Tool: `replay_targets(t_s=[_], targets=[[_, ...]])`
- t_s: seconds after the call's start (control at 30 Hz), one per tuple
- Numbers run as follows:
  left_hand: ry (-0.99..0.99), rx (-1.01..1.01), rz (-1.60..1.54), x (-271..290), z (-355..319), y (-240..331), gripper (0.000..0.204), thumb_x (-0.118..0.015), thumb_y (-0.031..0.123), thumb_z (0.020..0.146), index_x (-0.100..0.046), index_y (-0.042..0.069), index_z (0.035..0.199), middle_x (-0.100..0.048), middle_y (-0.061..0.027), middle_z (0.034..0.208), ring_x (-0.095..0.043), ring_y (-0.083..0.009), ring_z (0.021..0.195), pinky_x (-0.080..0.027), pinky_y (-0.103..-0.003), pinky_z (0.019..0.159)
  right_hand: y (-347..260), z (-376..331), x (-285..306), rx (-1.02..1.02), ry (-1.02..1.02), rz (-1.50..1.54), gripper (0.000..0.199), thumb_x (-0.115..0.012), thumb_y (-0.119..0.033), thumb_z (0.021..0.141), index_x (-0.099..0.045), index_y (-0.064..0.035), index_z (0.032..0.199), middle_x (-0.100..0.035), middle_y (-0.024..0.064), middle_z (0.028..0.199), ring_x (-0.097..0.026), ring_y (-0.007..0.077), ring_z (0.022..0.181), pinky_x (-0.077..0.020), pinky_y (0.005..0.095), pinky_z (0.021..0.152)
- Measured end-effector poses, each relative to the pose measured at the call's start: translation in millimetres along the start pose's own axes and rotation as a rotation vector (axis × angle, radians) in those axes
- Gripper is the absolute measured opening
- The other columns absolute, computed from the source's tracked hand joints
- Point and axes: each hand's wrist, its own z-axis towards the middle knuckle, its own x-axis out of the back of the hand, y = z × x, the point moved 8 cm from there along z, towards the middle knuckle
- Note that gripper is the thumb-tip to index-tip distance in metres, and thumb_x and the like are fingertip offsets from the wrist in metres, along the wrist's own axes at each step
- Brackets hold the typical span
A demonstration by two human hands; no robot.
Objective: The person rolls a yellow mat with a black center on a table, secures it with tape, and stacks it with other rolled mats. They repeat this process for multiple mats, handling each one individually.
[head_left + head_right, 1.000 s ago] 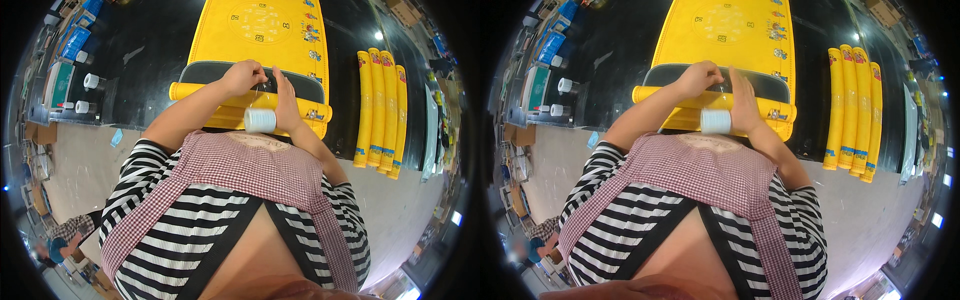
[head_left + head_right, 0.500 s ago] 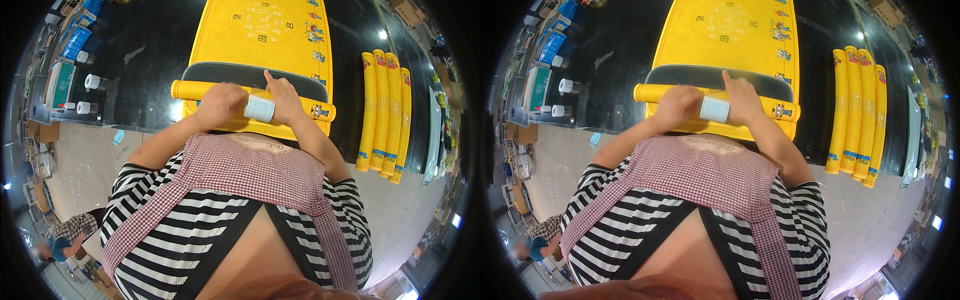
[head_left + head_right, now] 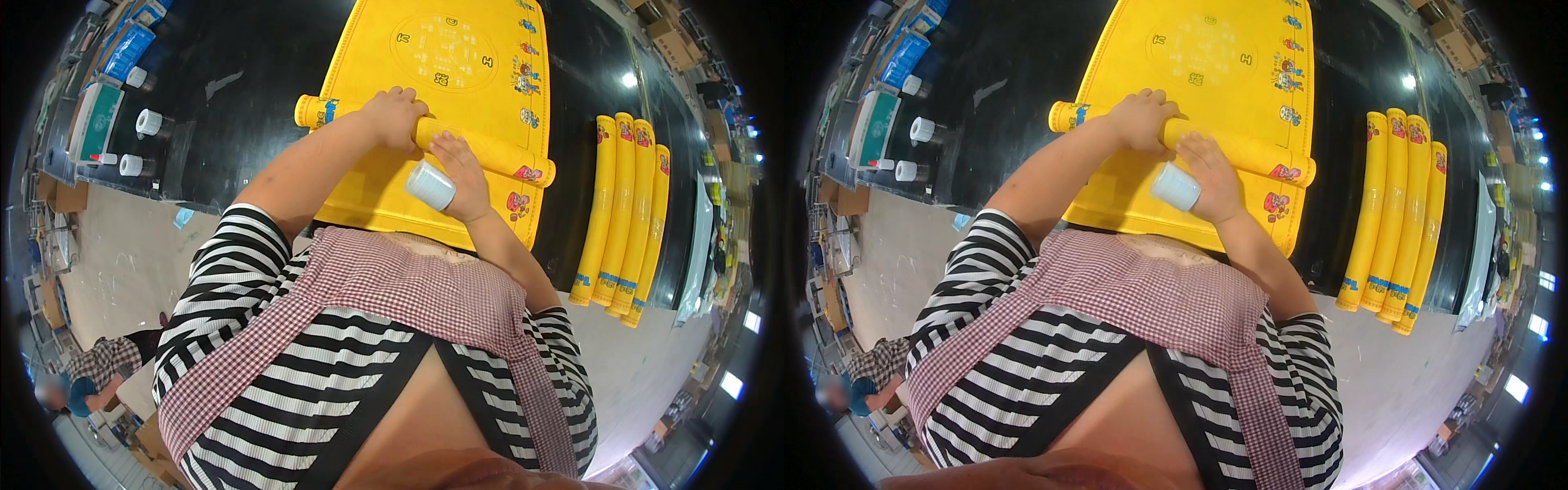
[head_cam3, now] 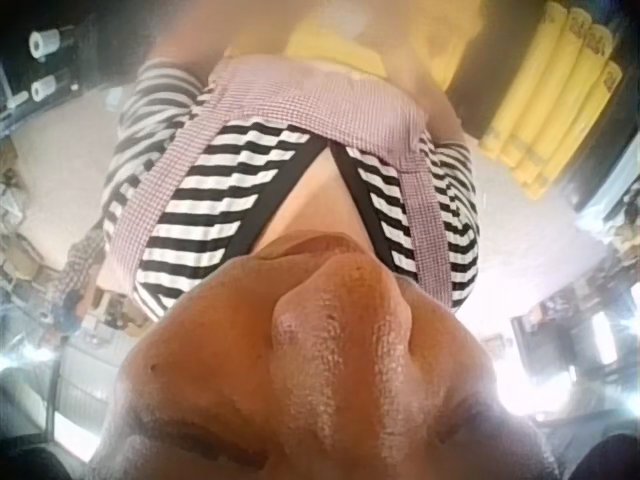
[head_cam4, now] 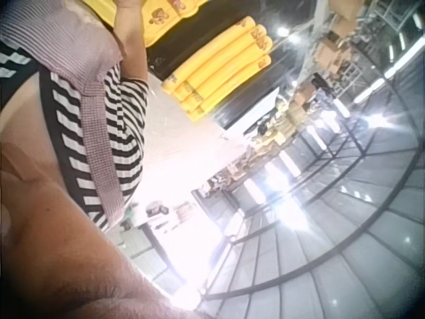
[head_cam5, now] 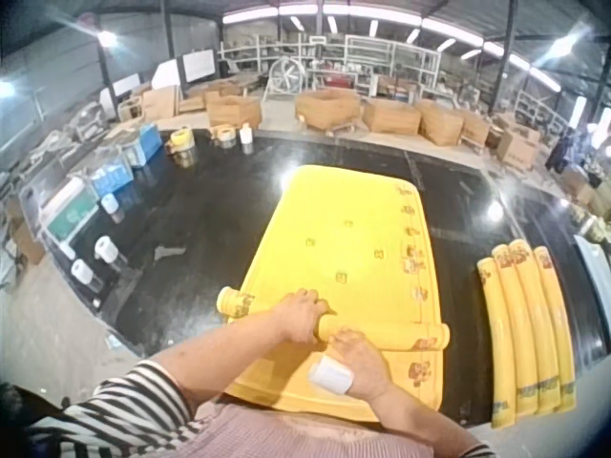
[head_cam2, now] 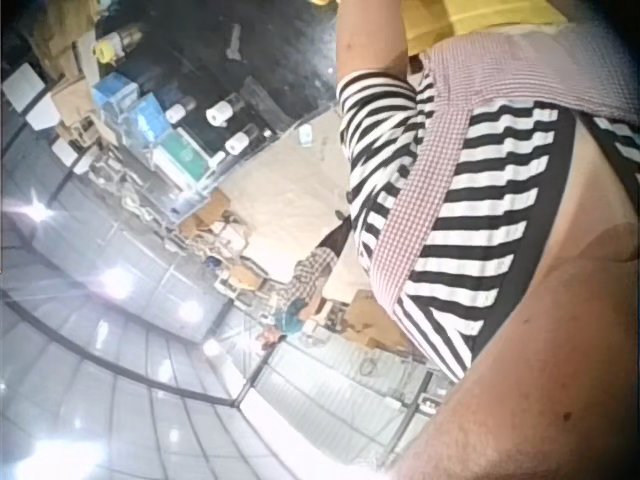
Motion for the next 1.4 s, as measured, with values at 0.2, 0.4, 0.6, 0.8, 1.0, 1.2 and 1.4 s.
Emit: replay_targets(t_s=[0.2, 0.4, 0.6, 0.8, 1.0, 1.2, 1.4], targets=[[0.143, -0.096, 0.056, 3, 17, -13, 0.065, -0.082, 0.033, 0.08, -0.061, 0.013, 0.138, -0.061, -0.0124, 0.13, -0.054, -0.0337, 0.127, -0.04, -0.044, 0.111, 63, 58, -14, -0.295, -0.115, 0.052, 0.036, -0.074, -0.024, 0.086, -0.07, -0.0078, 0.118, -0.071, 0.0203, 0.12, -0.067, 0.0404, 0.11, -0.0541, 0.0459, 0.093], [0.55, -0.143, 0.241, 5, 21, -25, 0.062, -0.078, 0.039, 0.086, -0.056, 0.013, 0.138, -0.062, -0.0094, 0.12, -0.057, -0.0294, 0.119, -0.041, -0.042, 0.105, 175, 106, -37, -0.717, -0.178, 0.241, 0.026, -0.064, -0.015, 0.095, -0.073, -0.0044, 0.118, -0.075, 0.0172, 0.102, -0.071, 0.0278, 0.093, -0.0554, 0.034, 0.084], [0.27, -0.077, 0.197, 21, 50, -33, 0.063, -0.074, 0.045, 0.091, -0.054, 0.012, 0.141, -0.064, -0.0103, 0.119, -0.062, -0.0312, 0.115, -0.045, -0.043, 0.101, 216, 107, -42, -0.562, -0.074, 0.277, 0.029, -0.069, -0.017, 0.09, -0.073, -0.0054, 0.117, -0.076, 0.0135, 0.106, -0.071, 0.0257, 0.097, -0.0566, 0.0354, 0.086], [0.172, -0.092, 0.088, 6, 34, -26, 0.057, -0.075, 0.044, 0.09, -0.058, 0.012, 0.134, -0.066, -0.0137, 0.119, -0.063, -0.0349, 0.115, -0.048, -0.046, 0.099, 77, 60, -1, -0.134, -0.136, 0.147, 0.048, -0.08, -0.023, 0.08, -0.069, -0.0084, 0.124, -0.071, 0.0135, 0.128, -0.067, 0.034, 0.117, -0.0539, 0.0421, 0.104], [-0.094, 0.02, -0.152, -24, -49, 23, 0.062, -0.08, 0.039, 0.086, -0.061, 0.011, 0.137, -0.064, -0.0175, 0.124, -0.063, -0.0386, 0.115, -0.048, -0.046, 0.102, -18, -44, 7, 0.051, -0.18, 0.08, 0.048, -0.069, -0.026, 0.09, -0.065, -0.0036, 0.131, -0.065, 0.0169, 0.138, -0.059, 0.0357, 0.135, -0.0404, 0.0527, 0.118], [0.308, -0.128, -0.087, -5, -41, 6, 0.05, -0.08, 0.033, 0.086, -0.068, 0.012, 0.13, -0.061, -0.0161, 0.135, -0.058, -0.0359, 0.122, -0.045, -0.045, 0.107, 9, -11, -6, -0.085, -0.187, -0.05, 0.05, -0.07, -0.029, 0.09, -0.064, -0.0059, 0.134, -0.068, 0.0169, 0.134, -0.063, 0.0337, 0.127, -0.0491, 0.0456, 0.108], [0.563, -0.265, -0.053, -13, -42, 21, 0.042, -0.07, 0.016, 0.091, -0.066, 0.005, 0.132, -0.061, -0.0169, 0.137, -0.057, -0.0391, 0.124, -0.044, -0.046, 0.108, 140, 72, -18, -0.44, -0.033, 0.349, 0.035, -0.085, -0.024, 0.078, -0.075, -0.0067, 0.107, -0.076, 0.0154, 0.105, -0.072, 0.035, 0.098, -0.0575, 0.0394, 0.085]])
